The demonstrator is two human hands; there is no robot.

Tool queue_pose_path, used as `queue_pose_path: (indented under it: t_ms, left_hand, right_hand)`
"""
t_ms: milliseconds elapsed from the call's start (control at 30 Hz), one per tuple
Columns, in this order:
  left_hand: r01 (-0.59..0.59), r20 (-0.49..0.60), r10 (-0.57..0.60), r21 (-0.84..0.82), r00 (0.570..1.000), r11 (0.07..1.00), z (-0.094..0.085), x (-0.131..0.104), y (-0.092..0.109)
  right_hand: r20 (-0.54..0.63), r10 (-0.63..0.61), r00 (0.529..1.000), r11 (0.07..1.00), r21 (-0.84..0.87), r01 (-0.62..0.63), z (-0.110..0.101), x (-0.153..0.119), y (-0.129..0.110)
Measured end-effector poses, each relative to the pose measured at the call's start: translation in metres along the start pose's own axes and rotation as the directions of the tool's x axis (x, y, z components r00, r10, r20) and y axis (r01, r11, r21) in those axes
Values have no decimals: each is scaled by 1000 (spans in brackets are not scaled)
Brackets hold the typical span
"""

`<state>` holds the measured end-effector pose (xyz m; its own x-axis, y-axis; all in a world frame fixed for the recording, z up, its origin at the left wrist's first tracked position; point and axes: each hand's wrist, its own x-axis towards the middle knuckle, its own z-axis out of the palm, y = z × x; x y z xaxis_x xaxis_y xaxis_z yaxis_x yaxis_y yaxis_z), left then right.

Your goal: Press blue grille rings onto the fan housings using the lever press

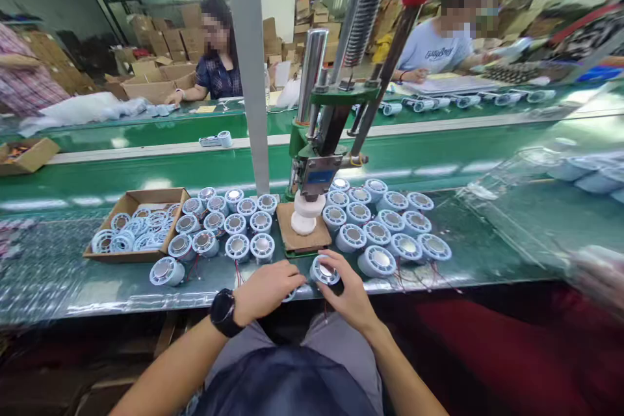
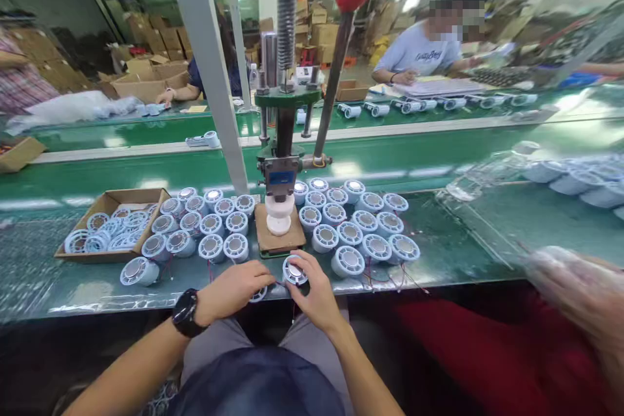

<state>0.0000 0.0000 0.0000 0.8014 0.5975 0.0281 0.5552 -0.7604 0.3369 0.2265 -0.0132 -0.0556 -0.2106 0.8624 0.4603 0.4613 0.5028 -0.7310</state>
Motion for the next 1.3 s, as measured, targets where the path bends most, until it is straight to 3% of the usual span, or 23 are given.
queue_pose_path:
  t_ms: [67,133,200,267,400,533,700,800,1000,1200,1300]
  left_hand:
    - [-30,-120,23,-53,993,998,10,3,0]
    - [26,-243,-46,-83,969,996,23,2,3]
    - [192,-384,-220,-109,897,975,37,-3,9]
    - [368,-456,-386,-132,802,921,50,-9,16]
    - [437,-483,-497,-240,721,867,60,-17,24]
    - [402,-537,-579,-419,614,814,47,-16,32]
    - [418,-549,-587,-412,595,810,36,-6,40]
    - [469,-517,-634,-426,575,774,36,-1,41]
    - [496,-458,-716,-518,527,697,38,0,43]
    - [433,-435,-708,-575,556,694,48,-1,40]
    - [397,-387,-719,-637,577,661,56,-1,39]
  right_hand:
    - [-2,24,1000,1000,-2,-24,-13,-8,0]
    - [-13,49,999,999,-10,-49,-24,-17,-1]
    - [-37,76,996,997,-24,-77,-31,-25,-3]
    - [-57,101,993,994,-38,-103,-32,-31,-6]
    - [-78,129,989,991,-37,-132,-17,-33,-13]
    - [-57,178,982,984,25,-177,15,-23,-22]
    - [-76,131,989,986,111,-122,56,-12,-27]
    - [-110,117,987,987,120,-103,69,-11,-27]
    - [-119,112,987,988,117,-98,68,-11,-28]
    - [-51,88,995,995,47,-86,70,-15,-23]
    - [76,55,996,998,-11,-54,54,-9,-21]
